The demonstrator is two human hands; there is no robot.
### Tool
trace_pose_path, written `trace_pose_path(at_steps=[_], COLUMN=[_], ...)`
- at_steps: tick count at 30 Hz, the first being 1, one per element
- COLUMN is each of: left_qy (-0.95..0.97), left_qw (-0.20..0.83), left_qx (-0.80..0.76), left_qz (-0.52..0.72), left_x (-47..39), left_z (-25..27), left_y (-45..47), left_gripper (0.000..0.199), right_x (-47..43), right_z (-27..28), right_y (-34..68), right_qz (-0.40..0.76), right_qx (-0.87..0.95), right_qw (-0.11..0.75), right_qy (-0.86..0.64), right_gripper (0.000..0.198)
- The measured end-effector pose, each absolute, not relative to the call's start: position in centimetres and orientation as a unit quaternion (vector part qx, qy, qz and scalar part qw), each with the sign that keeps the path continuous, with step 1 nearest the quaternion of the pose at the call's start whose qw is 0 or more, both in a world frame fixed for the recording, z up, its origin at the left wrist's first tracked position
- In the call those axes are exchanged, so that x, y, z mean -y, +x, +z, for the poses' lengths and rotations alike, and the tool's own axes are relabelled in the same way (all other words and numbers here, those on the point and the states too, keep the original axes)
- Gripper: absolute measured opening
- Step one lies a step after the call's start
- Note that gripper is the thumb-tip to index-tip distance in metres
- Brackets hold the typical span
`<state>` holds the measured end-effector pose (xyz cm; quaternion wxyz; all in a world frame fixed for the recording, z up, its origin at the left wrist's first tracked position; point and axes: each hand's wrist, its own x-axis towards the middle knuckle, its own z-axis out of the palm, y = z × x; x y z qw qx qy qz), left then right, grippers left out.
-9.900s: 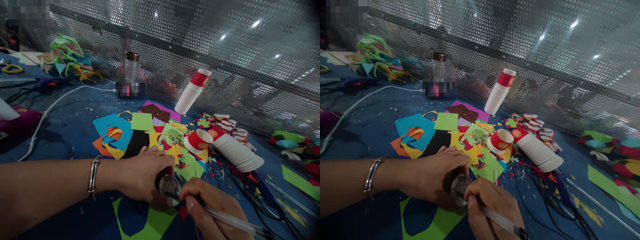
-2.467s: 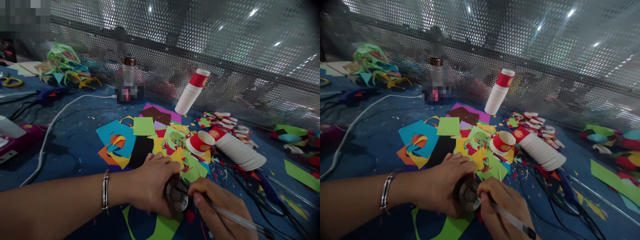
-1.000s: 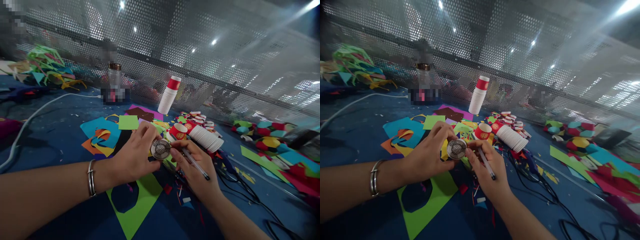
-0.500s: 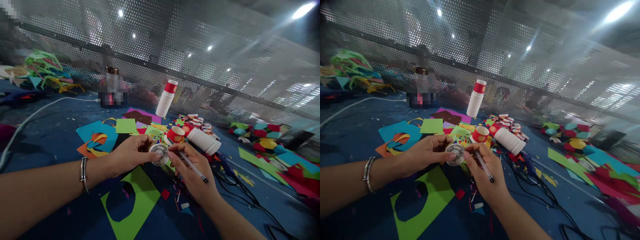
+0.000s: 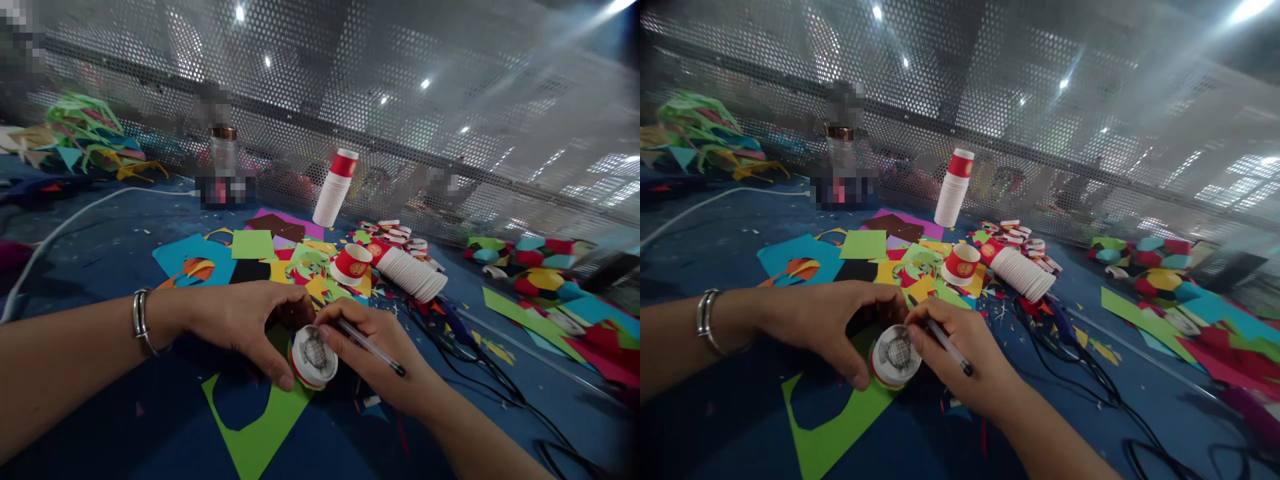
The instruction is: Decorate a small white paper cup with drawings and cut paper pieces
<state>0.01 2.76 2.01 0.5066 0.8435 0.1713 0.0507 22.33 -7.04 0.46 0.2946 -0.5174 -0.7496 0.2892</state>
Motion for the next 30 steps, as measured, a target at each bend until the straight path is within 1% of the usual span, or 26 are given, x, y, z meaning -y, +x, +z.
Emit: trace_pose_path(at_steps=[3, 5, 9, 12, 17, 22, 27, 30], left_qy=[0.892, 0.904, 0.899, 0.894, 0.895, 0.896, 0.897, 0.892], left_qw=[0.404, 0.37, 0.374, 0.378, 0.366, 0.357, 0.354, 0.364], left_qx=[-0.201, -0.215, -0.229, -0.24, -0.257, -0.261, -0.261, -0.26], left_qz=[0.019, 0.016, 0.013, 0.012, 0.016, 0.031, 0.049, 0.065], left_x=[-2.4, -2.1, -1.7, -1.6, -1.4, -1.4, -1.4, -1.4], left_z=[2.4, 2.3, 1.9, 1.8, 1.6, 1.4, 0.9, 0.6], left_y=[-0.2, -0.2, 0.0, 0.1, 0.5, 0.7, 0.8, 0.8], left_gripper=[0.067, 0.072, 0.075, 0.072, 0.066, 0.058, 0.055, 0.056], right_x=[7.2, 7.3, 7.5, 7.9, 8.4, 8.6, 8.3, 8.2], right_z=[0.7, 0.9, 1.5, 1.6, 1.5, 1.7, 1.8, 1.6], right_y=[22.2, 22.2, 22.3, 22.4, 22.3, 22.1, 21.7, 21.6], right_qz=[0.281, 0.262, 0.266, 0.285, 0.323, 0.299, 0.281, 0.29], right_qx=[0.768, 0.764, 0.723, 0.701, 0.686, 0.707, 0.726, 0.724], right_qw=[0.27, 0.282, 0.356, 0.376, 0.356, 0.335, 0.297, 0.291], right_qy=[-0.509, -0.518, -0.529, -0.534, -0.546, -0.547, -0.553, -0.553], right_gripper=[0.012, 0.015, 0.027, 0.032, 0.019, 0.023, 0.021, 0.021])
